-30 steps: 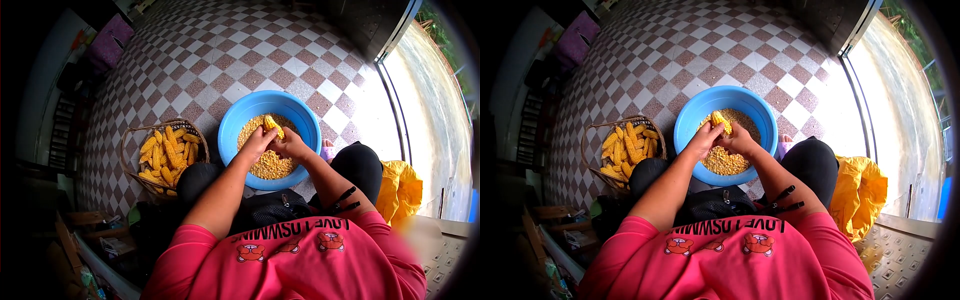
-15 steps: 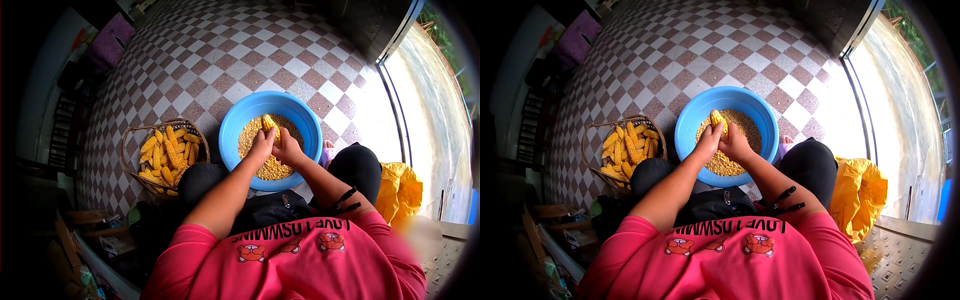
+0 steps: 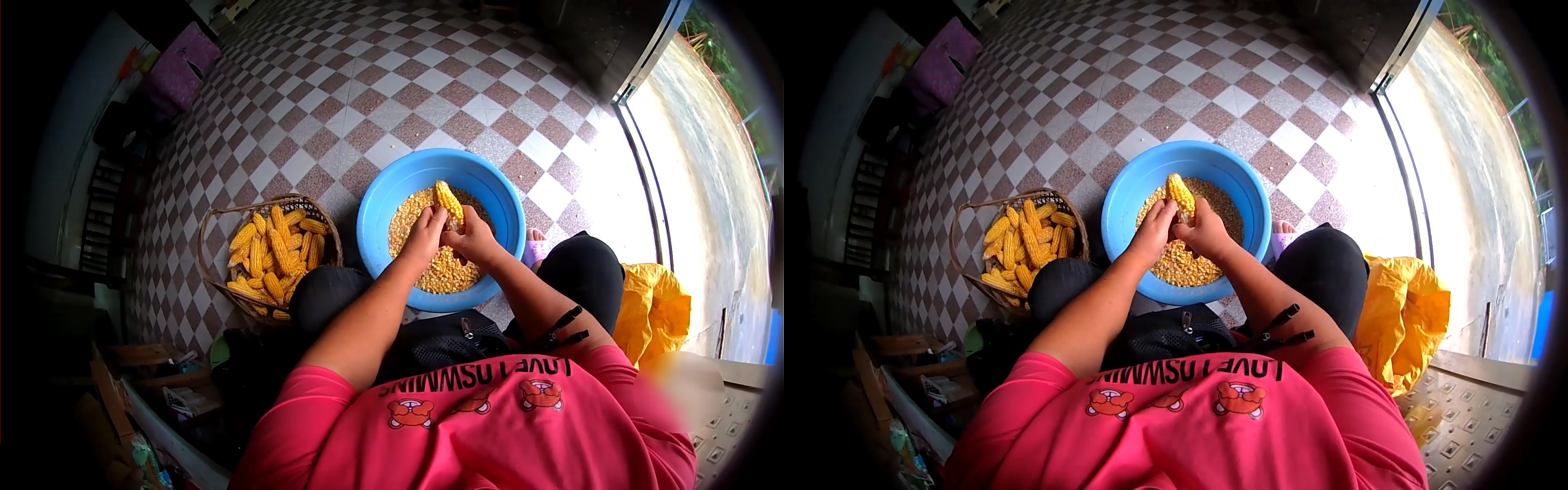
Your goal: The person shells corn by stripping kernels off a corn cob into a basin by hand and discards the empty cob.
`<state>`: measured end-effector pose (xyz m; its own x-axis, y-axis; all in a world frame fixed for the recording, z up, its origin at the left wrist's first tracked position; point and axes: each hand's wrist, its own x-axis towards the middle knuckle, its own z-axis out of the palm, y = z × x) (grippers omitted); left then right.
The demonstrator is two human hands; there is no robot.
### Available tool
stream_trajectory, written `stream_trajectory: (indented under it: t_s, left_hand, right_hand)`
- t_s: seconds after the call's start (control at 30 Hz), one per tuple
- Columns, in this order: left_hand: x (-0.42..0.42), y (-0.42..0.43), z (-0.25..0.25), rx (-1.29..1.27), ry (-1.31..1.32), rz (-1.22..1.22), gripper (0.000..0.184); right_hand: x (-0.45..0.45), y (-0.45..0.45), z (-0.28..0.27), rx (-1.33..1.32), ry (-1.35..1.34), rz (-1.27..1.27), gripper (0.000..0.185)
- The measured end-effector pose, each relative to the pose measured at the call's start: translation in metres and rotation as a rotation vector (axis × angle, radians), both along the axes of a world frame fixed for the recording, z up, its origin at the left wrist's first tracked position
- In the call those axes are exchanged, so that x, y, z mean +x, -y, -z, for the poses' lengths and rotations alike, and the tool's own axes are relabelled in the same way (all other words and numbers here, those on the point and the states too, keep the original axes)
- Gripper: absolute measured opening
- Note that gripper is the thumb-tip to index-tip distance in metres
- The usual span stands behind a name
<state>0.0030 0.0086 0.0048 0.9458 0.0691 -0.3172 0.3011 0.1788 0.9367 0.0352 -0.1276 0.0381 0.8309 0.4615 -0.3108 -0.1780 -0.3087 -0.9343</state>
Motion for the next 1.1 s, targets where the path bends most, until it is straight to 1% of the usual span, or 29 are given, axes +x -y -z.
stream_trajectory:
  t_s: [0.03, 0.07, 0.1, 0.13, 0.17, 0.2, 0.23, 0.27, 0.37, 0.43, 0.47, 0.53, 0.57, 0.6, 0.63, 0.67, 0.73, 0.77, 0.8, 0.87, 0.9, 0.97, 1.0, 1.07, 1.1]
  left_hand:
    - [0.000, 0.002, 0.003, 0.001, 0.000, 0.001, 0.035]
    - [0.001, 0.007, 0.008, 0.121, 0.053, -0.022, 0.042]
    - [0.002, 0.009, 0.011, 0.241, 0.107, -0.046, 0.049]
    - [0.003, 0.009, 0.013, 0.241, 0.107, -0.045, 0.049]
    - [0.004, 0.008, 0.015, 0.282, 0.117, -0.039, 0.051]
    - [0.003, 0.008, 0.015, 0.323, 0.126, -0.034, 0.054]
    - [0.004, 0.009, 0.013, 0.281, 0.132, -0.049, 0.049]
    - [0.005, 0.007, 0.014, 0.280, 0.131, -0.050, 0.049]
    - [0.006, 0.002, 0.020, 0.293, 0.103, -0.009, 0.046]
    - [0.004, 0.002, 0.017, -0.005, 0.001, -0.017, 0.042]
    - [0.003, 0.003, 0.016, -0.006, 0.001, -0.017, 0.042]
    - [0.002, 0.004, 0.010, -0.181, 0.009, -0.074, 0.034]
    - [0.002, 0.007, 0.007, -0.180, 0.010, -0.074, 0.034]
    - [0.002, 0.011, 0.004, -0.067, 0.006, -0.140, 0.040]
    - [0.002, 0.014, 0.003, 0.046, 0.002, -0.204, 0.046]
    - [0.002, 0.015, 0.002, 0.047, 0.002, -0.203, 0.046]
    - [0.002, 0.015, 0.005, 0.225, 0.001, -0.221, 0.050]
    - [0.002, 0.015, 0.006, 0.226, 0.000, -0.221, 0.050]
    - [0.004, 0.014, 0.008, 0.283, 0.017, -0.229, 0.048]
    - [0.006, 0.012, 0.013, 0.398, 0.051, -0.245, 0.045]
    - [0.006, 0.012, 0.013, 0.398, 0.051, -0.245, 0.045]
    - [0.005, 0.012, 0.010, 0.509, 0.117, -0.245, 0.041]
    - [0.004, 0.010, 0.009, 0.508, 0.118, -0.245, 0.041]
    - [0.003, 0.006, 0.007, 0.320, 0.116, -0.156, 0.043]
    - [0.004, 0.006, 0.012, 0.320, 0.117, -0.157, 0.043]
  right_hand:
    - [-0.001, 0.000, -0.004, -0.031, 0.050, -0.003, 0.048]
    - [-0.001, -0.001, 0.006, -0.030, 0.050, -0.002, 0.048]
    - [-0.003, -0.006, 0.012, -0.020, 0.233, -0.004, 0.049]
    - [-0.004, -0.008, 0.017, -0.010, 0.416, -0.005, 0.051]
    - [-0.003, -0.005, 0.021, -0.021, 0.283, -0.018, 0.054]
    - [-0.002, -0.004, 0.014, -0.021, 0.282, -0.018, 0.054]
    - [0.000, -0.003, 0.010, -0.021, 0.145, -0.024, 0.055]
    - [0.002, -0.002, 0.007, -0.020, 0.009, -0.030, 0.056]
    - [0.002, -0.001, 0.003, 0.006, 0.019, -0.034, 0.058]
    - [0.000, -0.001, 0.003, 0.007, 0.038, -0.037, 0.059]
    - [0.000, -0.001, 0.003, -0.011, 0.076, -0.031, 0.057]
    - [-0.001, -0.003, 0.009, -0.027, 0.115, -0.025, 0.055]
    - [-0.001, -0.006, 0.021, -0.082, 0.313, -0.011, 0.057]
    - [-0.004, -0.009, 0.022, -0.138, 0.511, 0.003, 0.059]
    - [-0.007, -0.010, 0.024, -0.133, 0.467, -0.024, 0.060]
    - [-0.009, -0.011, 0.026, -0.133, 0.466, -0.023, 0.060]
    - [-0.013, -0.013, 0.024, -0.153, 0.491, -0.022, 0.059]
    - [-0.012, -0.013, 0.021, -0.147, 0.459, -0.030, 0.059]
    - [-0.011, -0.012, 0.025, -0.147, 0.459, -0.030, 0.059]
    - [-0.008, -0.012, 0.037, -0.123, 0.566, -0.035, 0.057]
    - [-0.008, -0.011, 0.026, -0.123, 0.566, -0.035, 0.057]
    - [-0.007, -0.007, -0.005, -0.086, 0.087, -0.057, 0.056]
    - [-0.006, -0.006, -0.003, -0.087, 0.087, -0.058, 0.056]
    - [-0.003, -0.003, 0.000, -0.008, 0.063, -0.034, 0.055]
    - [-0.004, -0.003, -0.001, -0.014, 0.107, -0.024, 0.056]
